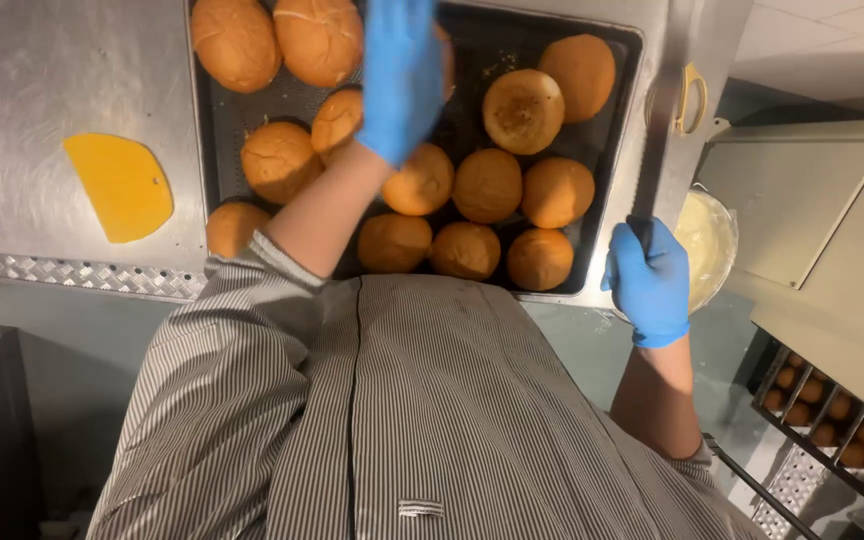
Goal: Cutting a cross pattern into the tops of baked buns using a knife.
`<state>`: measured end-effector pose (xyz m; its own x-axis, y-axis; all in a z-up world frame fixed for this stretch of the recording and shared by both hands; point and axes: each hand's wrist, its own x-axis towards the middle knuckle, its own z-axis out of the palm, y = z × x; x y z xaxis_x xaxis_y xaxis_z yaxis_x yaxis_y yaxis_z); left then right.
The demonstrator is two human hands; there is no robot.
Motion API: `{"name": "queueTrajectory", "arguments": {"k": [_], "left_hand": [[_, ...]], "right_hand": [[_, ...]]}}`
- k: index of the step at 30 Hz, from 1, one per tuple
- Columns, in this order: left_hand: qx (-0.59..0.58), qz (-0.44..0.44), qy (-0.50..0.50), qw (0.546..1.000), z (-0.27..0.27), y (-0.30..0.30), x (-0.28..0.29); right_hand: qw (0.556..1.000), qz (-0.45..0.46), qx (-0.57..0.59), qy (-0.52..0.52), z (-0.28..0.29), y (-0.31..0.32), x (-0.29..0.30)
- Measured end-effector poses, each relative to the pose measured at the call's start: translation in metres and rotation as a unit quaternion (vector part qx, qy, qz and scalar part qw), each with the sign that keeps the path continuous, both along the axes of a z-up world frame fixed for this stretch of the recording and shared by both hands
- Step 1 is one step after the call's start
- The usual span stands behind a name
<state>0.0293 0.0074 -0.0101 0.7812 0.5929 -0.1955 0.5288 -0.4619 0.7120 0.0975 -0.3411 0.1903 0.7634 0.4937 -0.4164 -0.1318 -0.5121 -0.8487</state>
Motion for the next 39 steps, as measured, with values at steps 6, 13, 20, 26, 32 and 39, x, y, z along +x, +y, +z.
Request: {"name": "queueTrajectory", "arguments": {"k": [6, 13, 20, 26, 32, 39], "left_hand": [[0.161, -0.195, -0.114, 0.961, 0.062, -0.093, 0.027], [-0.198, -0.052, -0.282, 0.937, 0.046, -0.065, 0.008], [-0.773, 0.049, -0.433, 0.461, 0.127, -0.053, -0.077], [-0.774, 0.01, -0.443, 0.452, 0.154, -0.087, -0.11], [-0.765, -0.024, -0.448, 0.462, 0.171, -0.106, -0.12], [-0.752, -0.015, -0.395, 0.528, 0.17, -0.132, -0.134]], "right_hand": [[0.997, -0.056, 0.051, 0.02, -0.008, -0.012, 0.013], [0.996, 0.046, -0.065, 0.049, -0.052, -0.019, 0.013], [0.982, 0.019, -0.159, 0.104, -0.037, -0.013, -0.015], [0.976, 0.16, -0.003, -0.148, 0.023, 0.005, -0.068], [0.904, 0.272, 0.027, -0.329, 0.041, 0.02, -0.093], [0.916, 0.269, -0.003, -0.298, 0.05, 0.026, -0.102]]}}
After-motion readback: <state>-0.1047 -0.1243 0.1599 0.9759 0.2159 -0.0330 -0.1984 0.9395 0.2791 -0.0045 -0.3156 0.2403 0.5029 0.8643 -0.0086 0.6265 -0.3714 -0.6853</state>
